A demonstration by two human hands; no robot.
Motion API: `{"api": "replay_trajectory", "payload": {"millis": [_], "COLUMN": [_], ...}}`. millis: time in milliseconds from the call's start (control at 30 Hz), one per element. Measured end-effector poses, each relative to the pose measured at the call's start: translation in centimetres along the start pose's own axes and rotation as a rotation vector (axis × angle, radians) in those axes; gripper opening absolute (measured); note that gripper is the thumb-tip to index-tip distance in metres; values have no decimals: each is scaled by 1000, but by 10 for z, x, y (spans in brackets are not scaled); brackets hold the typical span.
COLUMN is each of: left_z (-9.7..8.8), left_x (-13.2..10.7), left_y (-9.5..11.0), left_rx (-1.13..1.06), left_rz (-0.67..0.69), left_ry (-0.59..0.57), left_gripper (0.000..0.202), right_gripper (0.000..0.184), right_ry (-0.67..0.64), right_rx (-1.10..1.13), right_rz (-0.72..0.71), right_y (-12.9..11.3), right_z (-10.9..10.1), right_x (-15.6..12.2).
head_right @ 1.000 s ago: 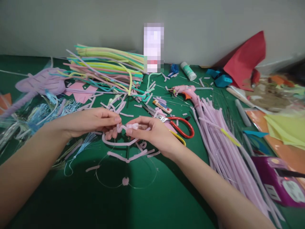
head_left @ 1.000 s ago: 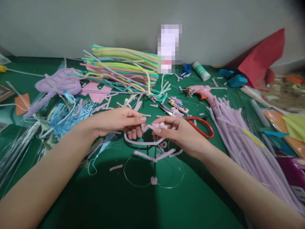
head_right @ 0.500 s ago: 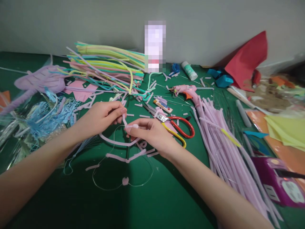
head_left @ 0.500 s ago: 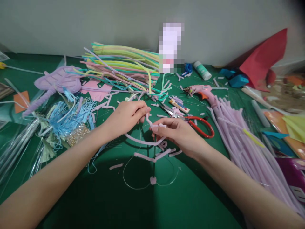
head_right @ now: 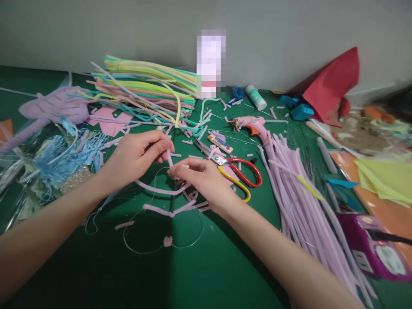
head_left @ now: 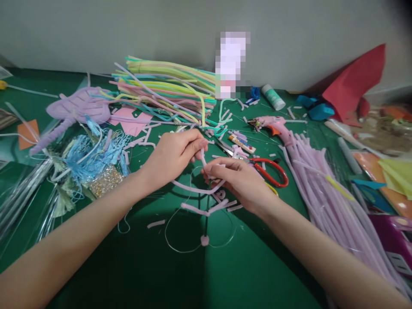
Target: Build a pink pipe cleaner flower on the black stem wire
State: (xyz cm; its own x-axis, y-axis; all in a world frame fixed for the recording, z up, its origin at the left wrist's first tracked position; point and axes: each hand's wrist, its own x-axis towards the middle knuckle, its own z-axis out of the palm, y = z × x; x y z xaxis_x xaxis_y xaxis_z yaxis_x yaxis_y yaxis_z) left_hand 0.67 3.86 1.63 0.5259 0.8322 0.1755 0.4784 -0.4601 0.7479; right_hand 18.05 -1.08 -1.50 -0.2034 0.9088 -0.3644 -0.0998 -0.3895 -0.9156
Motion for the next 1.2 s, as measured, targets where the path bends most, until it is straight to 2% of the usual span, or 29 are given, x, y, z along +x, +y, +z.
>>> {"api": "replay_trajectory", "payload": {"millis": [167, 233, 367, 467, 533, 700, 800, 867, 900, 1033, 1200], "left_z": [2, 4, 8, 7, 4, -5, -7, -7, -8, -11, -17], "left_x": [-5, -8, -13, -14, -13, -3, 1, 2, 2, 1, 0], "left_y": [10, 13, 19, 20, 19, 11, 1, -4, -6, -4, -3], "left_rx": [201, 279, 456, 472, 354, -90, -182, -187, -189, -227, -255], "left_rz": [193, 238, 296, 319, 264, -139, -302, -348, -351, -349, -447], "left_ry": [75, 47, -84, -28, 6, 69, -121, -240, -258, -219, -332], "left_gripper": [24, 26, 37, 40, 41, 44, 33, 32, 33, 34, 30], "right_gripper": [12, 13, 11, 13, 16, 19, 27, 32, 33, 31, 24], "right_ry": [23, 32, -11, -85, -111, -73, -62, -67, -76, -110, -70], "right_rx": [-25, -31, -52, -112, -115, -84, -55, -43, -41, -36, -18], "right_rz": [-41, -65, -99, -41, -4, 24, 24, 27, 29, 18, 8], "right_y": [2, 2, 1, -1, -3, -3, -3, -3, -2, -1, 0], "right_z": [0, -2, -11, -19, -23, -25, -24, -23, -23, -22, -15], "right_x": [1, 2, 5, 6, 7, 7, 5, 3, 1, -2, -3]}}
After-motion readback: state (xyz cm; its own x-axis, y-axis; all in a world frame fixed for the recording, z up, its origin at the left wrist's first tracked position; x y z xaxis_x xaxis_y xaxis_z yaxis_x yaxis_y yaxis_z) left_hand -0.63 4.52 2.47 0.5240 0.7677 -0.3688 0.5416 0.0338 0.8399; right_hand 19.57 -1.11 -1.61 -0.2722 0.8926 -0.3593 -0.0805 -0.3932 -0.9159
